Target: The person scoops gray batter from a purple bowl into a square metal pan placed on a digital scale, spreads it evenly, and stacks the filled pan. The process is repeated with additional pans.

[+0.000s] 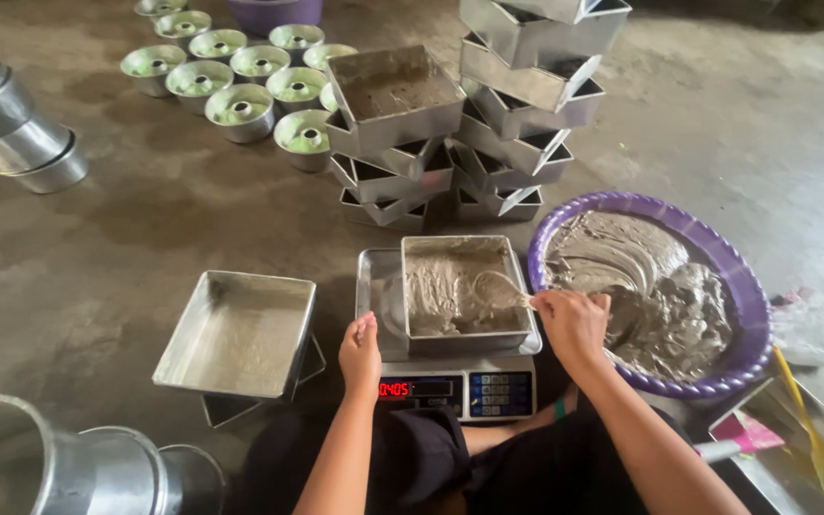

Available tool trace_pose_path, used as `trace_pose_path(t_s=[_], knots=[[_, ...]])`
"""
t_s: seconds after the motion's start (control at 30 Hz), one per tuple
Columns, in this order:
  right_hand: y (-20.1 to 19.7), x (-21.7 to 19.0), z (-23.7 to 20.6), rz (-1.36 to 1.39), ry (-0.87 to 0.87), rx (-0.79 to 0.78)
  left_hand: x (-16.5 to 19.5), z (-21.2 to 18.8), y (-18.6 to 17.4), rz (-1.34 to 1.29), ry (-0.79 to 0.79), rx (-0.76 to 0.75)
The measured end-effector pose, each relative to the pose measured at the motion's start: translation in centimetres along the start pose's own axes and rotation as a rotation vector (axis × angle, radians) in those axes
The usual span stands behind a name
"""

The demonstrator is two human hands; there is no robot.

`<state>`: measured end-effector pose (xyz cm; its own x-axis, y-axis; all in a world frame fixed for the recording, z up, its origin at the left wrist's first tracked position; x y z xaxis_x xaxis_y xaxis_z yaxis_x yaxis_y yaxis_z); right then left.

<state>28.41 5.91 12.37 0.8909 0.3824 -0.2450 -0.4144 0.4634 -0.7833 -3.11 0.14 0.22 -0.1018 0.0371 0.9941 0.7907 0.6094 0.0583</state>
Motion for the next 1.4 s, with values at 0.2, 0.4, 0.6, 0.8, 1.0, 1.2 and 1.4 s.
trace_pose_path(t_s=[0.2, 0.4, 0.6, 0.8, 1.0, 1.2, 1.4], knots=[[3.7, -1.8, 3.2, 0.079, 0.354, -0.618, -0.3, 0.1, -0.2, -0.03, 0.001, -0.002], [4.5, -1.8, 3.7, -0.004, 0.301, -0.878, -0.8, 0.3, -0.2, -0.052, -0.024, -0.011], [-0.6, 1.9, 4.1, -0.309, 0.324, -0.86, -0.9, 0.3, 0.2, -0.028, -0.011, -0.033], [0.1, 4.1, 2.3, -0.14, 0.371, -0.772, -1.0, 0.2, 0.3, -0.034, -0.04, -0.03], [3.6, 1.9, 1.6, 0.201, 0.47, -0.819, -1.0, 0.2, 0.1, -0.018, -0.02, -0.036], [4.2, -1.9, 5.2, 0.202, 0.558, -0.715, -1.0, 0.1, -0.1, -0.022, -0.044, -0.02], [3.8, -0.8, 3.9, 0.128, 0.215, -0.859, -1.3, 0.2, -0.1, 0.003, -0.041, -0.018]])
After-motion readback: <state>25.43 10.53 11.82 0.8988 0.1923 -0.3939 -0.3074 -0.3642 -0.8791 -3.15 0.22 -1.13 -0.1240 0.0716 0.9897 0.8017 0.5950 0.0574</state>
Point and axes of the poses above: each hand's wrist, its own z-axis towards the middle knuckle, its own y-axis out of the palm, x = y × z, the point moved 1 cm from there along z, towards the middle knuckle
